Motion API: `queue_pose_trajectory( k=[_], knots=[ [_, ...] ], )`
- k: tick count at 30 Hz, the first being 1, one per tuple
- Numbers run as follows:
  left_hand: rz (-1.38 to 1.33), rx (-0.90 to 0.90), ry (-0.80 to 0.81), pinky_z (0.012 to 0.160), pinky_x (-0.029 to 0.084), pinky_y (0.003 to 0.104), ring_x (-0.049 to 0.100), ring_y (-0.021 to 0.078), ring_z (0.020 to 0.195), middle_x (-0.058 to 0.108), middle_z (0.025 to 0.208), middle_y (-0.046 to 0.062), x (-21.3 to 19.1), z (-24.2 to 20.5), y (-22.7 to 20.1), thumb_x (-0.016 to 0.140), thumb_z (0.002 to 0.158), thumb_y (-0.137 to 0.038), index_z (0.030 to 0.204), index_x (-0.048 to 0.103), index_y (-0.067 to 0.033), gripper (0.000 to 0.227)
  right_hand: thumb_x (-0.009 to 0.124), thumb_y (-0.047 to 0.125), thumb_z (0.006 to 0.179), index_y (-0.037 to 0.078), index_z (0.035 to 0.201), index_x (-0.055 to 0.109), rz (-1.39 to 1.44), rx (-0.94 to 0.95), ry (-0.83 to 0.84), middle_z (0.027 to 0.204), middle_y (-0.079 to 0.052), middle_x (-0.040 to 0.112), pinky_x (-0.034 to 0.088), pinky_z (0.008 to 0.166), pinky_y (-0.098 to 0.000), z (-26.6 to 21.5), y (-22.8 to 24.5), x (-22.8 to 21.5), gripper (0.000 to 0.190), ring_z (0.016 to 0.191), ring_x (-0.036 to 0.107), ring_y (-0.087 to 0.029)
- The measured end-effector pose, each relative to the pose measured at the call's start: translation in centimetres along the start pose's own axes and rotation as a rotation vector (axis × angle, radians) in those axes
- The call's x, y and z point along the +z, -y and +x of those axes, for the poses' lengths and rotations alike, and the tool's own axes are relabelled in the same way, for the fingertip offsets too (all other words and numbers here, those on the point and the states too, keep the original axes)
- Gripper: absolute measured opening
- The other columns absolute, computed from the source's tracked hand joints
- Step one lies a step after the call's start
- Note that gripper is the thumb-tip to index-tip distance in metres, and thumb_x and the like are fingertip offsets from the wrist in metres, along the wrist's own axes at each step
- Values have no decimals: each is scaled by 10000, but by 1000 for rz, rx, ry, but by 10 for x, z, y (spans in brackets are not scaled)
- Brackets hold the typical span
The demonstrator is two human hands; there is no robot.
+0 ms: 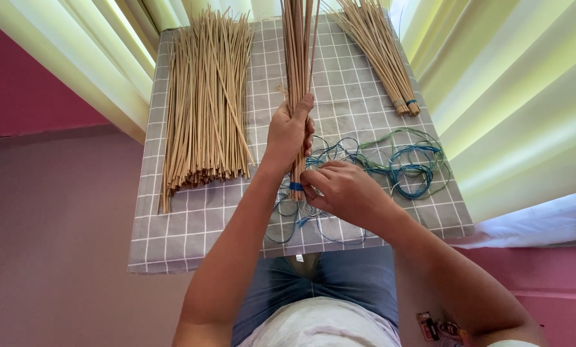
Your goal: Organizing and bundling thin wooden sticks using string on a table.
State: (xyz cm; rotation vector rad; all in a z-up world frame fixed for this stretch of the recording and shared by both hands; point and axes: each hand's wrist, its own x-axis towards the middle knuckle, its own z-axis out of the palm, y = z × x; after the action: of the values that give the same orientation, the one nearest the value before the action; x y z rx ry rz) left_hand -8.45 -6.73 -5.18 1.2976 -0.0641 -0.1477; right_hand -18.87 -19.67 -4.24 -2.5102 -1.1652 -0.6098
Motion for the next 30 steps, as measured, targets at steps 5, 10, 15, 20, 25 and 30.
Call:
queue_pose_trajectory(
  k=[5, 10, 15, 20, 25, 30],
  knots=[
    [8, 9, 6, 276, 474, 292, 547, 162, 390, 558, 592, 80, -4, 1, 0, 631, 992, -453, 997, 548, -72, 390, 733, 137, 915, 82, 977, 635, 29, -2, -19, 752, -74, 708, 581, 897, -402, 0, -1, 2, 129, 741, 768, -261],
    [-6, 10, -11, 255, 458, 299, 546, 164, 385, 559, 597, 82, -10, -3, -1, 644, 983, -444, 998, 544, -60, 397, 772, 170, 890, 98, 963, 618, 175, 57, 9, 758, -85, 719, 583, 904, -413, -1, -1, 3, 185, 778, 772, -285],
    [-6, 44, -17, 248, 443, 298, 529, 169, 368, 538, 578, 81, -10, -4, -10, 645, 970, -441, 986, 546, -58, 395, 775, 140, 903, 85, 964, 628, 216, 60, 23, 797, -105, 732, 575, 930, -405, 3, -2, 3, 169, 827, 775, -279],
    [8, 23, 8, 257, 459, 298, 535, 173, 362, 546, 576, 85, -12, -6, -7, 649, 966, -454, 981, 550, -64, 402, 797, 135, 882, 95, 970, 641, 230, 77, 43, 821, -104, 744, 574, 932, -405, 0, 1, 4, 184, 834, 772, -278],
    [5, 20, 9, 253, 446, 287, 530, 163, 370, 538, 581, 73, -12, -8, -7, 642, 969, -446, 982, 550, -60, 398, 784, 113, 884, 96, 980, 648, 267, 99, 39, 848, -107, 757, 574, 925, -415, -4, 0, 7, 168, 849, 774, -283],
    [-4, 26, 3, 249, 439, 287, 521, 164, 368, 525, 580, 81, -12, -9, -8, 640, 970, -445, 980, 546, -60, 397, 790, 120, 890, 97, 1005, 657, 275, 104, 29, 861, -105, 762, 578, 923, -412, -5, -1, 9, 178, 854, 775, -276]
  ],
)
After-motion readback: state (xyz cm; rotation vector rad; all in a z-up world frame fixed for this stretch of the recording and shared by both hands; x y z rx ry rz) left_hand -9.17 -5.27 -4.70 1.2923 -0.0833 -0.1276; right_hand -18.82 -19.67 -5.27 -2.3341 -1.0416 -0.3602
